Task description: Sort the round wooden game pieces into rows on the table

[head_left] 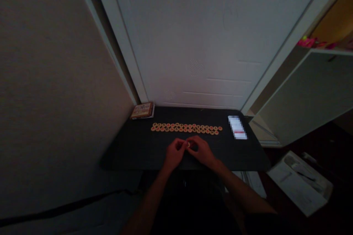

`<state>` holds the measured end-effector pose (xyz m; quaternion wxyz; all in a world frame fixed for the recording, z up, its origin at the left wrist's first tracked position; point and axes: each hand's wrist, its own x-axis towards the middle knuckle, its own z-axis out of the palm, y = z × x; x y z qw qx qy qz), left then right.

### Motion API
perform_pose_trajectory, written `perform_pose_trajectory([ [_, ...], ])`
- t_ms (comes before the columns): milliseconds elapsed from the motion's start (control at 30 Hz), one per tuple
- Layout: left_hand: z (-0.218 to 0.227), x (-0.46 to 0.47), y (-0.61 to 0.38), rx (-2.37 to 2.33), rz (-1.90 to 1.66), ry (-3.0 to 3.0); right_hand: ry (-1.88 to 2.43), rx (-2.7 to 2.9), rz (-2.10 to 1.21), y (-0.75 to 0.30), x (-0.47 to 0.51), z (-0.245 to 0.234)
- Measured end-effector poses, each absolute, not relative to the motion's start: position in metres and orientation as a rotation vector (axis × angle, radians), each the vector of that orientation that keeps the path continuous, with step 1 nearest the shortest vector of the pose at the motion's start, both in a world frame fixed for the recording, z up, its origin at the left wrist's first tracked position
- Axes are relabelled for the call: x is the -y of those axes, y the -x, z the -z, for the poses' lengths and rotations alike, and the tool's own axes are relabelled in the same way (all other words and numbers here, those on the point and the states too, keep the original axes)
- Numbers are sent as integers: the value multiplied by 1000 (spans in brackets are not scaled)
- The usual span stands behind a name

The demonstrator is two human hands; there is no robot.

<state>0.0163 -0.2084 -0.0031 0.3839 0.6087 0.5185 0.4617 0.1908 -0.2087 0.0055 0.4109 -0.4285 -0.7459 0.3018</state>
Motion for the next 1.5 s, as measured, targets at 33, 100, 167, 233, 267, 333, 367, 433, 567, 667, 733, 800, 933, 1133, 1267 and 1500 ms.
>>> perform_pose_trajectory([
  [33,2,209,-17,-1321,-1179,-1547,1077,1896,-709,-191,210,-4],
  [100,-1,210,-18,-1315,-1181,-1535,1074,1907,-658,-192,213,-1],
  [167,-2,212,-17,-1300,-1168,-1540,1078,1917,-598,-194,215,3],
  [233,-2,215,-14,-1282,-1149,-1543,1098,1916,-542,-198,215,6],
  [267,0,216,-11,-1277,-1146,-1540,1114,1912,-521,-201,214,8],
  [333,4,218,-4,-1292,-1163,-1521,1156,1897,-485,-212,210,10],
  [367,6,219,-1,-1316,-1180,-1509,1182,1888,-461,-220,208,10],
  [433,9,219,7,-1382,-1224,-1485,1244,1859,-400,-240,201,10],
  [567,7,215,19,-1529,-1329,-1411,1391,1779,-252,-284,189,11],
  [667,5,212,23,-1625,-1369,-1371,1504,1696,-137,-308,184,17],
  [733,5,212,25,-1660,-1372,-1355,1557,1659,-82,-318,183,22],
  [800,6,213,25,-1681,-1380,-1333,1589,1647,-50,-324,182,29],
  [933,7,216,26,-1705,-1393,-1310,1613,1673,-32,-327,183,40],
  [1133,3,218,26,-1706,-1382,-1301,1616,1686,3,-330,181,42],
  [1267,4,218,26,-1692,-1374,-1292,1603,1736,1,-344,162,29],
  [1500,6,217,27,-1670,-1383,-1290,1554,1972,-133,-363,122,13],
])
